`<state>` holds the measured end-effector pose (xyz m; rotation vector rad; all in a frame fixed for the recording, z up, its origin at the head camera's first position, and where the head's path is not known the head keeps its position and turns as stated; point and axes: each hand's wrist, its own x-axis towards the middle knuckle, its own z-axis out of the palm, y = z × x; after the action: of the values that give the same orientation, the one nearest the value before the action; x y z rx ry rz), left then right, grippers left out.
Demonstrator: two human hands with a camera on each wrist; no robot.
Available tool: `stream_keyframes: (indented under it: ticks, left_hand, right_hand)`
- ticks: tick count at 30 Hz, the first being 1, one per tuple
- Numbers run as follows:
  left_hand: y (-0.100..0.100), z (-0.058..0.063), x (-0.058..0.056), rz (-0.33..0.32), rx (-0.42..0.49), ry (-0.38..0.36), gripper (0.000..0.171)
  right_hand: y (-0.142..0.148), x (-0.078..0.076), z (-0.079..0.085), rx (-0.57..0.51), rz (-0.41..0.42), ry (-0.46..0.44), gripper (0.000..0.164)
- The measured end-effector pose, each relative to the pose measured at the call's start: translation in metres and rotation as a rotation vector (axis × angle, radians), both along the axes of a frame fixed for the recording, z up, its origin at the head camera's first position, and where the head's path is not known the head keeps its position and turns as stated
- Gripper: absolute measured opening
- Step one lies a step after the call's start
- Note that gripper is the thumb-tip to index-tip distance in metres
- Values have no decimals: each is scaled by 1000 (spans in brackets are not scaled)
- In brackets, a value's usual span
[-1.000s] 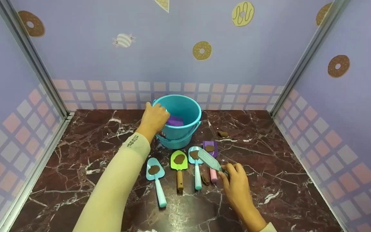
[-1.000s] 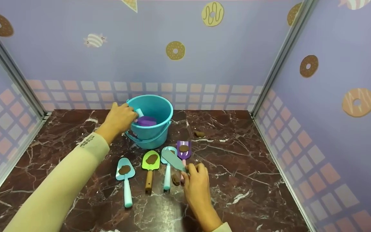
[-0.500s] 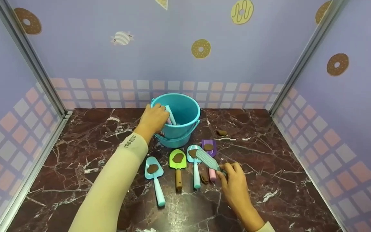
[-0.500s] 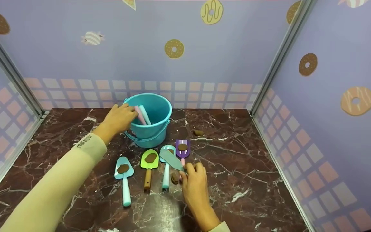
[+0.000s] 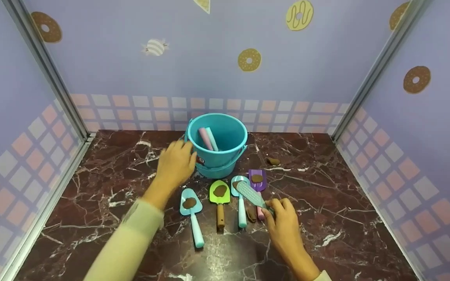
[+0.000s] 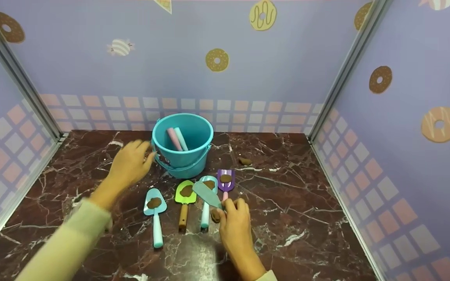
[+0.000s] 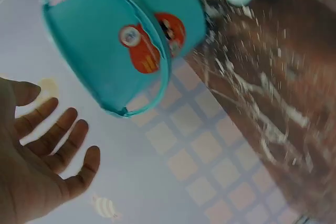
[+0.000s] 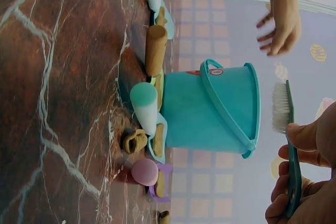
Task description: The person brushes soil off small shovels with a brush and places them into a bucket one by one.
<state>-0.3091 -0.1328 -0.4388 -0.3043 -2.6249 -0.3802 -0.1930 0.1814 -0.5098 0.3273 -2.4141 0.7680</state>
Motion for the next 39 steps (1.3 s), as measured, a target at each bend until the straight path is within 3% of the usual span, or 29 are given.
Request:
stream_keyframes:
  ticks: [3, 8, 10, 13, 16, 19, 25, 31, 34, 39]
  left_hand:
    - [0, -18, 32, 65, 95, -32, 34]
    - [13, -63, 80, 216, 97, -350, 52]
    - [20, -84, 93, 254, 83, -466, 58]
    - [31, -108, 106, 297, 85, -563, 62]
    - [40, -123, 110, 334, 102, -599, 60]
    - [47, -129, 110, 366, 110, -608, 53]
    - [53, -132, 112, 392, 136, -561, 44]
    - [52, -133, 112, 381, 150, -572, 49]
    - [50, -133, 112, 375, 132, -547, 57]
    - [43, -131, 113, 363, 109, -433, 50]
  right_hand:
    - [-1, 1, 0, -2, 4, 3, 17]
    - [-3, 3, 0, -16, 18, 13, 17]
    - [-5, 3, -1, -21, 23, 7, 17]
    - [-7, 4, -2, -29, 25, -18, 16]
    - [-7, 5, -3, -27, 23, -43, 16]
    - [-7, 5, -4, -24, 23, -46, 16]
    - [-6, 4, -2, -21, 20, -23, 17]
    - [-4, 3, 0, -15, 20, -15, 18]
    - [-3, 1, 1, -12, 15, 8, 17]
    - [-2, 0, 3, -8, 11, 21, 16]
